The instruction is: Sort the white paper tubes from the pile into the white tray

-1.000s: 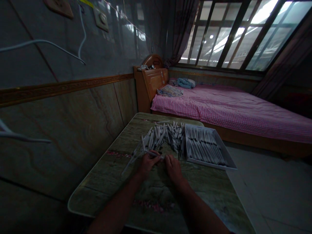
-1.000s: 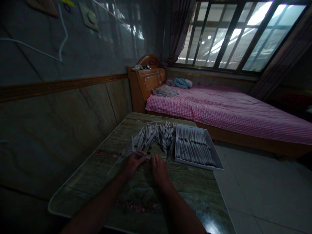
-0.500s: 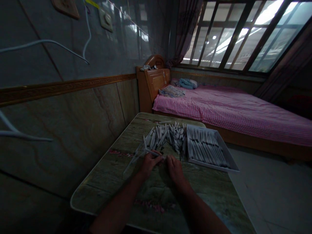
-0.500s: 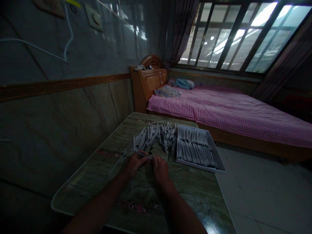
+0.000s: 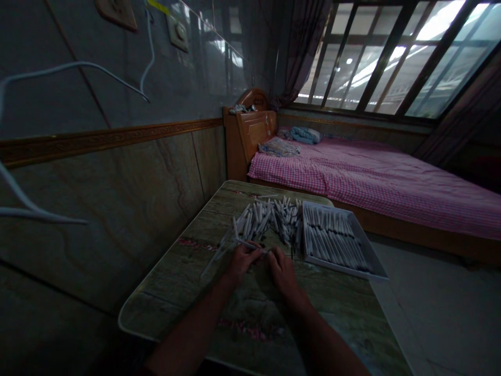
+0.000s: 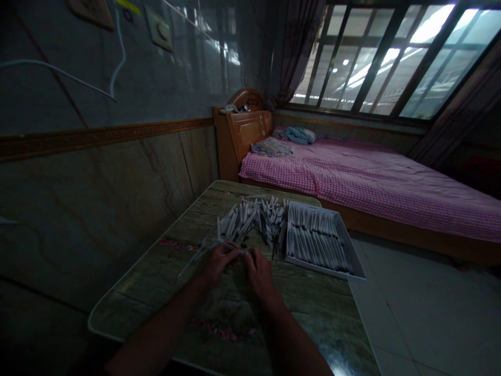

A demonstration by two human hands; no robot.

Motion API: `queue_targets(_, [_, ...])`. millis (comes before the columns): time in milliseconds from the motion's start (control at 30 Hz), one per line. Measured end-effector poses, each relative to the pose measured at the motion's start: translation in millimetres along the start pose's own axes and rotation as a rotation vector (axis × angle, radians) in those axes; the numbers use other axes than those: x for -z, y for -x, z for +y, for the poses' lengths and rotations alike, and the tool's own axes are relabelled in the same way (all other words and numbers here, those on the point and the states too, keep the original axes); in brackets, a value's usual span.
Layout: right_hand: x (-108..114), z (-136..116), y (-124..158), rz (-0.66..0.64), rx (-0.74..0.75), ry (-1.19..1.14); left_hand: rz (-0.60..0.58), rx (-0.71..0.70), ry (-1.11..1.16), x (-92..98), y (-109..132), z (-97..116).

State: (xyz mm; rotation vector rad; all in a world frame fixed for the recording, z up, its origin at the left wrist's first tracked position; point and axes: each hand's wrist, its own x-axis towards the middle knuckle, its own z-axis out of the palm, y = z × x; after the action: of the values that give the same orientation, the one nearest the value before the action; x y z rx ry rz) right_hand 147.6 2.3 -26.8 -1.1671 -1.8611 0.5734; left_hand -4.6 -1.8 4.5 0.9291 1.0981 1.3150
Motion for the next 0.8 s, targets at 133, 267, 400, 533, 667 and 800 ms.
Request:
queue_targets(133, [0.2,-2.5,-0.8,-0.008,-0.051,-0.027,-0.029,-0.003,-0.009,0.1,-0.3,-0.7])
queue_targets(267, [1.4,-4.7,-1.4,-0.02,-0.015,-0.006,-0.024,0.014,-0.009,0.7,-1.1,-1.4])
queue_targets(400, [0.2,-4.9,-1.6,0.016,-0.039,-0.007,0.014,0.018,-0.008,1.5,-0.7,0.4])
queue_targets(533, [-0.1,0.4,-1.1,-0.011,0.022,0.027,-0.013,0.011,-0.043,0.6,1.0,3.0])
queue_targets(667, [0.7,0.1,-2.0,-0.02,-0.029,-0.026,-0.022,0.023,-0.057,0.0,1.4,3.3])
queue_targets(800, [0.9,-4.2,-2.7,-0.006,-0.081,-0.052,0.013,0.031,-0.059,0.7,1.0,1.2])
